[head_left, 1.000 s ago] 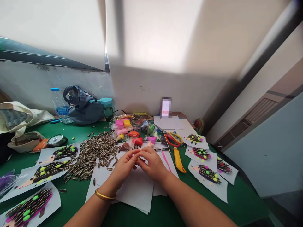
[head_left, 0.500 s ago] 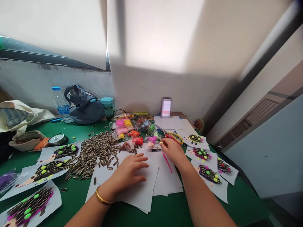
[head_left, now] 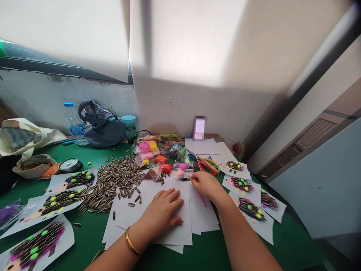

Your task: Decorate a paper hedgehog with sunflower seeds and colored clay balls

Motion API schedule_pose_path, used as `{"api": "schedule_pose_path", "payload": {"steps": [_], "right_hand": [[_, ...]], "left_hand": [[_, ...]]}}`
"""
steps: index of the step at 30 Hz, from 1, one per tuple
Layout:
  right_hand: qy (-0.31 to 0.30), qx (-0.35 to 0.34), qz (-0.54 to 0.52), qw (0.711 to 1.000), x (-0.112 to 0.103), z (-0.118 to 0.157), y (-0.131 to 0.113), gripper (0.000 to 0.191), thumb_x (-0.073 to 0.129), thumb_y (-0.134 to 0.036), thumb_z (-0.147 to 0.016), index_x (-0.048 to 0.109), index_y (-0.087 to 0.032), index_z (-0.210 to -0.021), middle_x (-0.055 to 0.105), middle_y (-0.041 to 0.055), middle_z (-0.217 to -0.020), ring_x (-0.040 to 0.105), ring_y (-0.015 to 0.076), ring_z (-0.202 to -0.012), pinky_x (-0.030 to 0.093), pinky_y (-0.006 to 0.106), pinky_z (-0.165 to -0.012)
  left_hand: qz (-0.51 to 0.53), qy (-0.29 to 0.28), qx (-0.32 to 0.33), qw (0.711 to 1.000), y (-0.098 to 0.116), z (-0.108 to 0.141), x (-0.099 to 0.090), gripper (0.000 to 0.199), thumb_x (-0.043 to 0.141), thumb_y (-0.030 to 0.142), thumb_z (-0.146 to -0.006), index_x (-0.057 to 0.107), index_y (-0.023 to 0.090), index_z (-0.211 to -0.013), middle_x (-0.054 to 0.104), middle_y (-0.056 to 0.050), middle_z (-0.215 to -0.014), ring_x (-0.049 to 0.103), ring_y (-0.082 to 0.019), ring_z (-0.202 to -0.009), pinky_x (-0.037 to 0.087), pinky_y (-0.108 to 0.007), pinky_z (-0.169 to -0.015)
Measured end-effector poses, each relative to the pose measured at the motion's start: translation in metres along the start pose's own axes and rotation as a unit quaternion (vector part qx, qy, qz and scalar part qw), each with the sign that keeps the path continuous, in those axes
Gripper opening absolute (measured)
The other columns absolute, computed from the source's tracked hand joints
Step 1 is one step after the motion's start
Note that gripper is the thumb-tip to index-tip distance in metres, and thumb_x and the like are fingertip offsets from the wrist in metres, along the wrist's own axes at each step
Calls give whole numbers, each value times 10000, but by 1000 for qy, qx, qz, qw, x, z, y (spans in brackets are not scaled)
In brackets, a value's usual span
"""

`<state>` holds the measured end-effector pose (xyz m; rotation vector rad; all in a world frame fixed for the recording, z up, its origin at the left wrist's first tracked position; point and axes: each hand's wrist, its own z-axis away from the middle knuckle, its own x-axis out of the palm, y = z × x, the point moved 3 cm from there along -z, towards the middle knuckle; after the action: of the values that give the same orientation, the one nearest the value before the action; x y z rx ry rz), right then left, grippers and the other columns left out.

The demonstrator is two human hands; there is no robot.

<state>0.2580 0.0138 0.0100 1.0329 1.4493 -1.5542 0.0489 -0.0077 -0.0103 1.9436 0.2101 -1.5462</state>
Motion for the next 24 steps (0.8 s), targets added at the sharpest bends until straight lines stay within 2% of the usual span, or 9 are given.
{"api": "schedule_pose_path", "payload": {"steps": [7,9,12,14,16,20,24], "right_hand": [[-4,-6,0,1000,0,2,-4,140,574,-227,-839,705,-235,-888,710,22,-881,624,169,-780,335,249,-612],[5,-1,-1,1000,-2,2,-4,151,574,-217,-838,700,-236,-919,709,26,-908,624,169,-787,340,250,-617],[20,10,1,1000,-4,2,-2,159,566,-217,-847,695,-230,-939,705,35,-929,625,177,-816,337,252,-614],[21,16,-1,1000,-3,2,-3,158,555,-220,-852,688,-227,-937,703,33,-909,621,175,-797,327,253,-600],[19,10,-8,1000,-1,3,-6,151,547,-221,-852,678,-228,-926,699,26,-892,611,168,-767,318,253,-591],[13,-35,-39,999,7,6,-17,130,535,-213,-851,661,-226,-881,686,18,-891,589,160,-756,323,250,-602],[-2,-77,-99,992,16,7,-26,115,533,-187,-843,643,-203,-867,673,21,-867,576,149,-734,350,239,-615]], "left_hand": [[46,41,-1,998,-8,2,-3,533,739,374,-769,605,285,-1278,539,-121,-1411,461,-363,-1318,376,-556,-1078],[63,27,11,998,-10,4,-5,629,776,418,-718,585,300,-1305,524,-115,-1427,429,-369,-1346,318,-572,-1114],[67,-23,23,997,-11,5,-5,785,805,476,-654,525,307,-1368,464,-120,-1481,344,-384,-1402,165,-625,-1159],[59,-44,21,997,-9,6,-3,801,786,488,-674,493,301,-1396,419,-130,-1512,299,-385,-1424,117,-644,-1161],[49,-47,19,997,-5,5,1,760,745,497,-724,480,290,-1405,389,-136,-1529,281,-384,-1432,126,-648,-1158],[34,-19,11,999,1,1,12,702,700,502,-770,479,282,-1399,404,-137,-1520,283,-390,-1430,141,-662,-1149],[27,20,-23,999,3,-6,23,712,674,499,-793,441,247,-1417,396,-153,-1521,272,-366,-1439,150,-641,-1160]]}}
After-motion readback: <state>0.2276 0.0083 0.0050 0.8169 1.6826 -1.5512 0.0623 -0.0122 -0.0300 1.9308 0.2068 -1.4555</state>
